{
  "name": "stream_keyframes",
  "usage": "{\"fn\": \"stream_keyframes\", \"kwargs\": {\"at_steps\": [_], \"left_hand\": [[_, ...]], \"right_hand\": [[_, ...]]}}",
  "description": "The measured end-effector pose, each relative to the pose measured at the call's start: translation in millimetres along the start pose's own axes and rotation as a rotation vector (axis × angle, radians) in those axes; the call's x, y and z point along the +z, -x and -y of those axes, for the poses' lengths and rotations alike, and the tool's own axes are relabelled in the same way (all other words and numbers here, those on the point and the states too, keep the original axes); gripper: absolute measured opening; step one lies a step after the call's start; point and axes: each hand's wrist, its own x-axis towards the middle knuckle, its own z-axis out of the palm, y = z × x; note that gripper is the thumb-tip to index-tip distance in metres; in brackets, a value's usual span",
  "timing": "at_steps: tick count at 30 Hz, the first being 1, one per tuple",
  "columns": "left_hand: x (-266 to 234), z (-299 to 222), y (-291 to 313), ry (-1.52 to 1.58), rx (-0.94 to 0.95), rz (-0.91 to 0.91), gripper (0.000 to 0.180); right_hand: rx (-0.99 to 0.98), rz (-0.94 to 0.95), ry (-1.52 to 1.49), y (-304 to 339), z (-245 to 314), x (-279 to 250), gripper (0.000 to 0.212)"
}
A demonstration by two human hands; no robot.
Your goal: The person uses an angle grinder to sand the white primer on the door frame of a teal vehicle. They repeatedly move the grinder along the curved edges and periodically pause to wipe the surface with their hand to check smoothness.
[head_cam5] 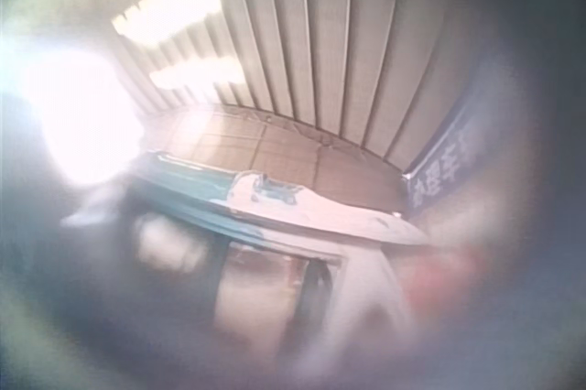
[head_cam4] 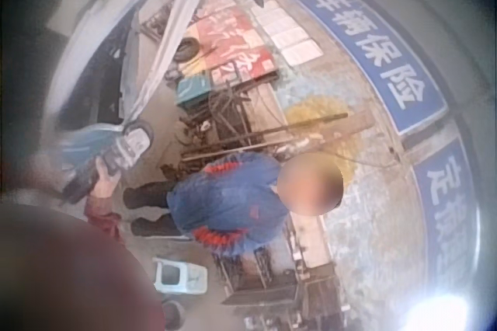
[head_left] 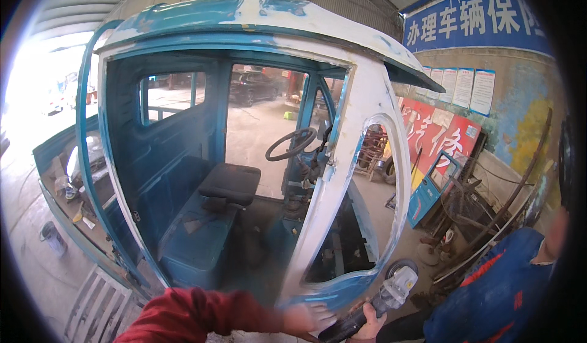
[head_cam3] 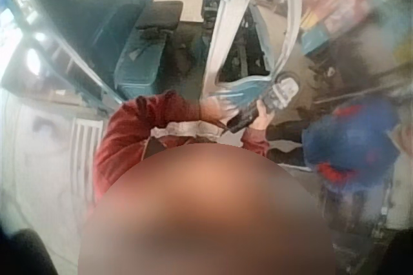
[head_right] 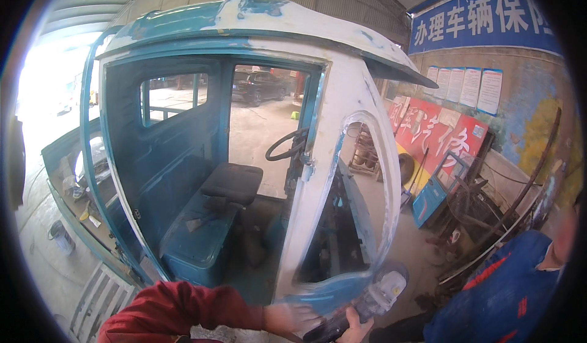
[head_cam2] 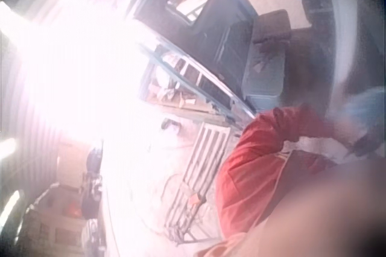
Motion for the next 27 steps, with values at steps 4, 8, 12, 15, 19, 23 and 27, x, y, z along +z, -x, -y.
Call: {"fn": "stream_keyframes", "kwargs": {"at_steps": [4,8,12,15,19,23,27], "left_hand": [[-111.5,39.1,-61.2,-0.229,-0.152,-0.043,0.091],[-224.5,89.5,-154.6,-0.695,-0.413,-0.493,0.105],[-271.6,122.4,-224.6,-0.919,-0.507,-0.770,0.104],[-275.2,135.0,-248.7,-1.024,-0.632,-0.773,0.111],[-283.7,149.0,-270.9,-1.095,-0.575,-0.905,0.115],[-288.9,156.4,-288.5,-1.130,-0.641,-0.943,0.117],[-286.1,155.2,-280.4,-1.198,-0.570,-0.876,0.119]], "right_hand": [[-0.130,0.064,0.151,-18.4,3.5,-32.1,0.031],[-0.024,0.138,0.158,-36.4,21.4,-65.0,0.047],[-0.130,0.235,0.289,-65.4,39.0,-93.8,0.065],[-0.095,0.274,0.277,-94.4,40.3,-124.3,0.078],[0.208,0.258,0.576,-136.1,34.4,-173.7,0.079],[-0.093,0.611,0.215,-167.0,21.2,-181.6,0.062],[-0.031,0.640,0.272,-197.6,24.7,-144.8,0.061]]}}
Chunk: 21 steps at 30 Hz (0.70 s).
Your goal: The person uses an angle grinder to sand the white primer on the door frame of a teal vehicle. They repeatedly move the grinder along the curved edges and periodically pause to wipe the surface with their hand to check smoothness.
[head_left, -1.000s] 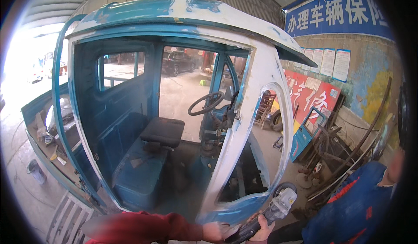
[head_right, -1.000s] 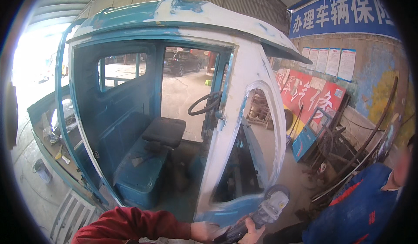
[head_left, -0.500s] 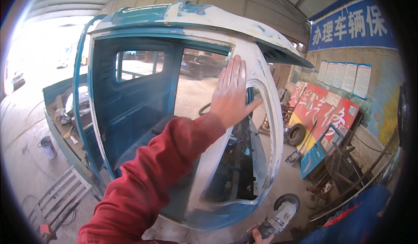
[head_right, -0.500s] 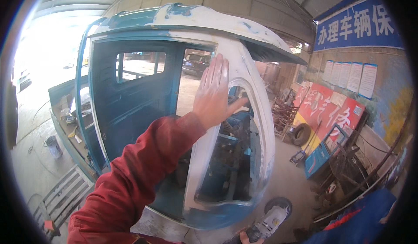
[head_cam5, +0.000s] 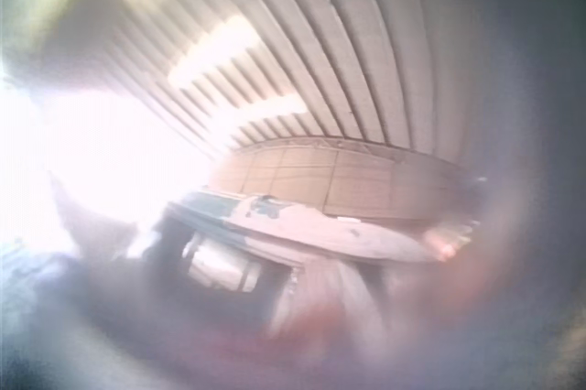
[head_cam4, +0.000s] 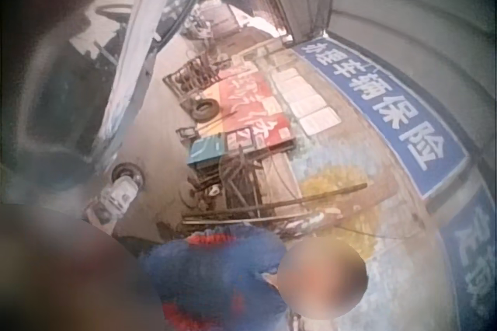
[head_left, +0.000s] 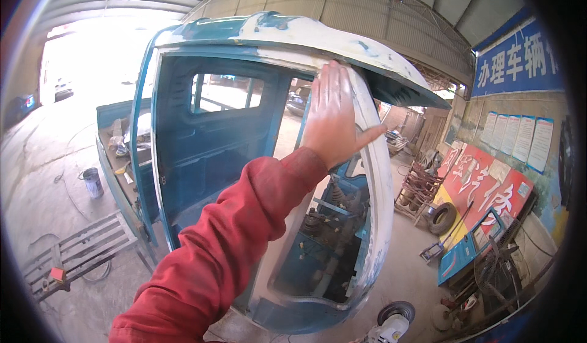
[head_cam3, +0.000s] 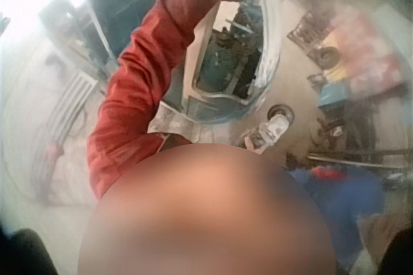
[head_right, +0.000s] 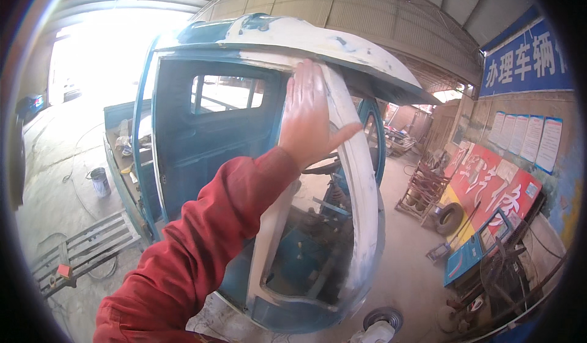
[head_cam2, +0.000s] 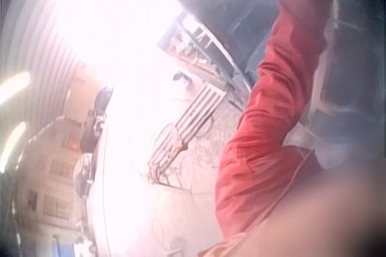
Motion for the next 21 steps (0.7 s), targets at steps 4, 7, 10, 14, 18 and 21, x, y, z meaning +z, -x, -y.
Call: {"fn": "stream_keyframes", "kwargs": {"at_steps": [4,7,10,14,18,21], "left_hand": [[-9.7,7.8,23.5,0.065,0.078,0.109,0.118],[-16.7,10.3,42.7,0.095,0.082,0.161,0.114],[-26.3,9.8,61.8,0.127,0.067,0.212,0.112],[-37.1,15.7,70.8,0.234,0.084,0.249,0.109],[-37.0,38.5,51.0,0.317,0.138,0.175,0.106],[-33.9,61.7,34.9,0.342,0.169,0.155,0.107]], "right_hand": [[0.002,0.041,0.040,-34.4,21.7,19.0,0.061],[-0.015,0.048,0.082,-49.9,37.2,31.3,0.060],[-0.036,0.048,0.128,-60.0,52.1,42.0,0.060],[-0.064,0.016,0.211,-66.5,71.5,57.3,0.059],[-0.085,-0.042,0.297,-70.2,88.6,74.9,0.059],[-0.091,-0.097,0.366,-73.0,99.0,87.6,0.058]]}}
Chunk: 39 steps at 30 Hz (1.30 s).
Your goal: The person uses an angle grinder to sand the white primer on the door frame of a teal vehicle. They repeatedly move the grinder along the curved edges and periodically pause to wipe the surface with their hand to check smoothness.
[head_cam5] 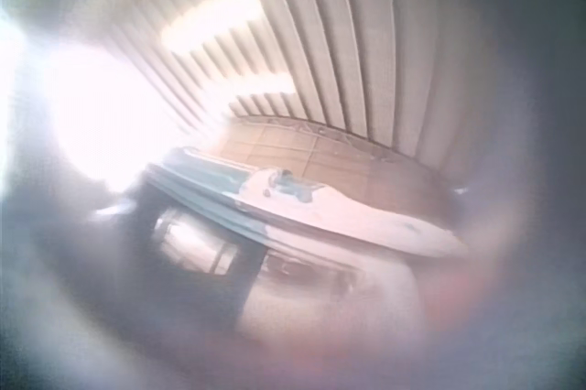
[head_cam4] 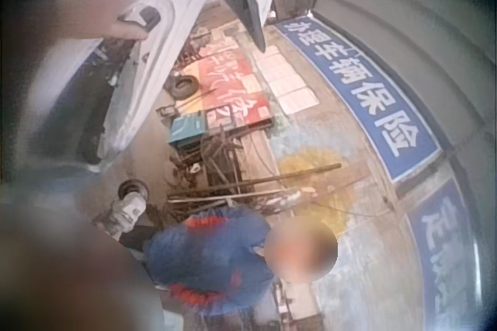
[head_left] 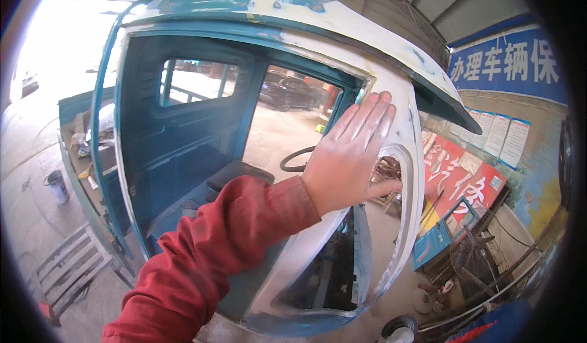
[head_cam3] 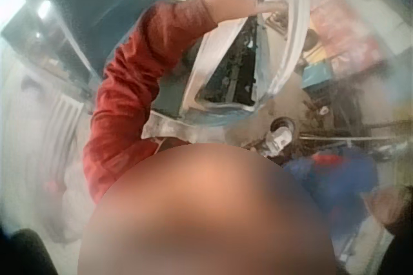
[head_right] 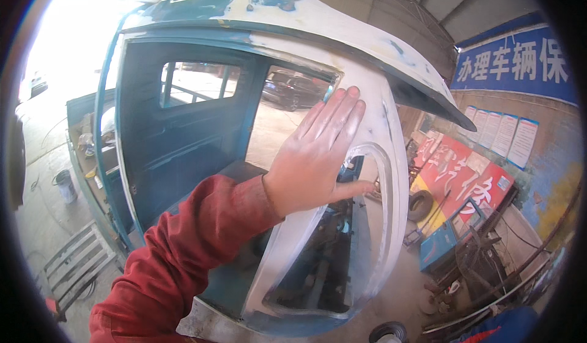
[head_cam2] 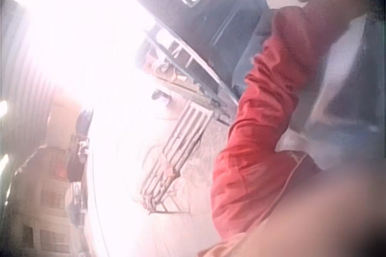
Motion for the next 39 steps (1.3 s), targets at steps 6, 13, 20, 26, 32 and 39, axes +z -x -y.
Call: {"fn": "stream_keyframes", "kwargs": {"at_steps": [6,13,20,26,32,39], "left_hand": [[-16.4,14.4,36.2,0.176,0.052,0.131,0.105],[-18.4,32.8,61.1,0.291,0.088,0.227,0.094],[-13.7,40.8,78.3,0.292,0.127,0.261,0.088],[-9.2,41.2,90.8,0.231,0.189,0.223,0.085],[-17.6,41.4,100.9,0.209,0.196,0.254,0.084],[-32.8,33.8,89.2,0.268,0.146,0.335,0.093]], "right_hand": [[0.021,-0.132,0.147,2.2,21.5,15.4,0.057],[0.078,-0.296,0.303,10.8,45.9,32.3,0.056],[0.110,-0.413,0.450,24.2,73.7,43.2,0.056],[0.111,-0.470,0.570,39.9,96.2,46.8,0.055],[0.090,-0.461,0.649,49.4,116.2,37.3,0.054],[0.033,-0.367,0.739,48.9,128.6,-1.1,0.053]]}}
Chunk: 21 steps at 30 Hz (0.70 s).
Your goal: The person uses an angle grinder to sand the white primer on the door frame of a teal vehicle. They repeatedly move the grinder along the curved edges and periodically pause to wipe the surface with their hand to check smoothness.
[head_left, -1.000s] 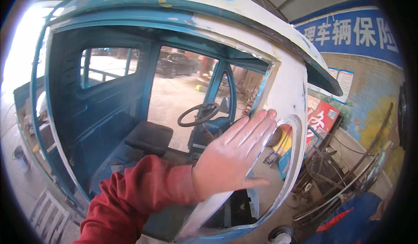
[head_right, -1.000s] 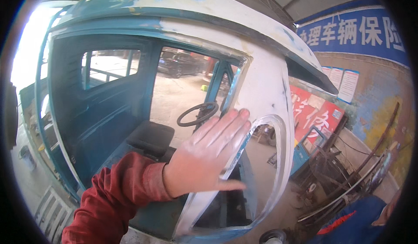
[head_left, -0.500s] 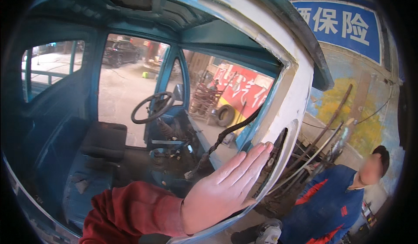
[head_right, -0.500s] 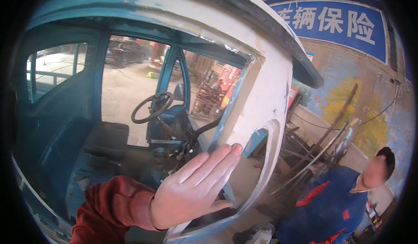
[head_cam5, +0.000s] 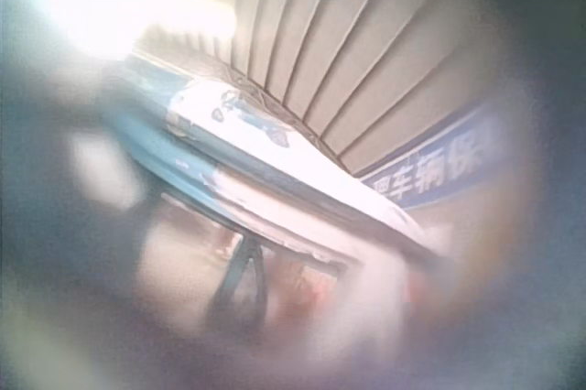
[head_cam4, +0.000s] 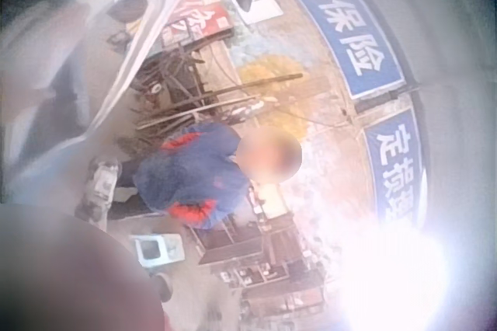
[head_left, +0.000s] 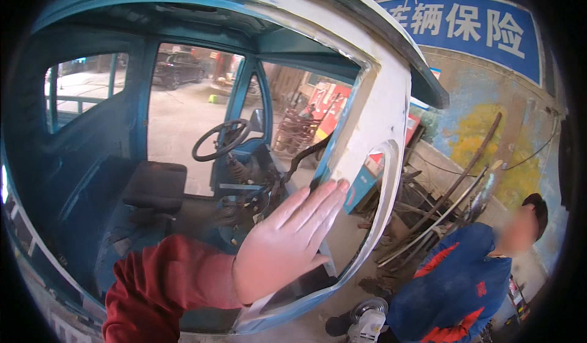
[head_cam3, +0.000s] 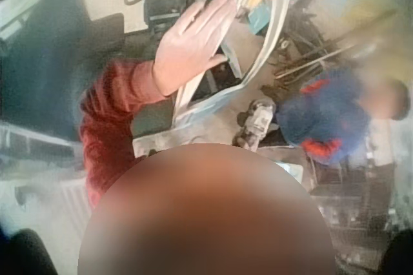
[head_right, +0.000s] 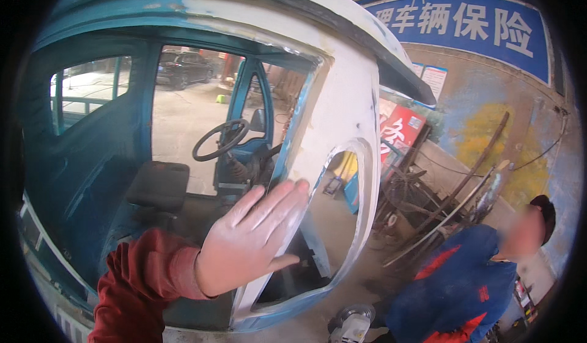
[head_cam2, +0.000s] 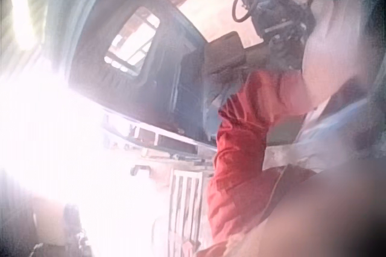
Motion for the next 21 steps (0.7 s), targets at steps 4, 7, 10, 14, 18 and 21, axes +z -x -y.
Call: {"fn": "stream_keyframes", "kwargs": {"at_steps": [4,7,10,14,18,21], "left_hand": [[1.3,-12.3,-22.8,-0.068,-0.093,-0.049,0.103],[11.4,-25.8,-41.4,-0.139,-0.168,-0.114,0.108],[24.5,-41.2,-45.6,-0.225,-0.245,-0.126,0.109],[45.4,-65.5,-36.3,-0.288,-0.348,-0.026,0.107],[66.5,-84.2,-26.0,-0.360,-0.436,-0.086,0.102],[76.4,-93.9,-11.8,-0.398,-0.473,-0.086,0.100]], "right_hand": [[-0.078,0.064,0.071,-17.4,-23.6,-21.9,0.053],[-0.151,0.116,0.152,-34.2,-45.7,-38.4,0.053],[-0.229,0.169,0.259,-55.0,-74.8,-52.8,0.053],[-0.392,0.236,0.526,-81.6,-117.5,-80.9,0.052],[-0.772,0.158,0.962,-104.9,-116.9,-107.0,0.052],[-0.912,0.070,0.600,-149.6,-62.7,-85.7,0.050]]}}
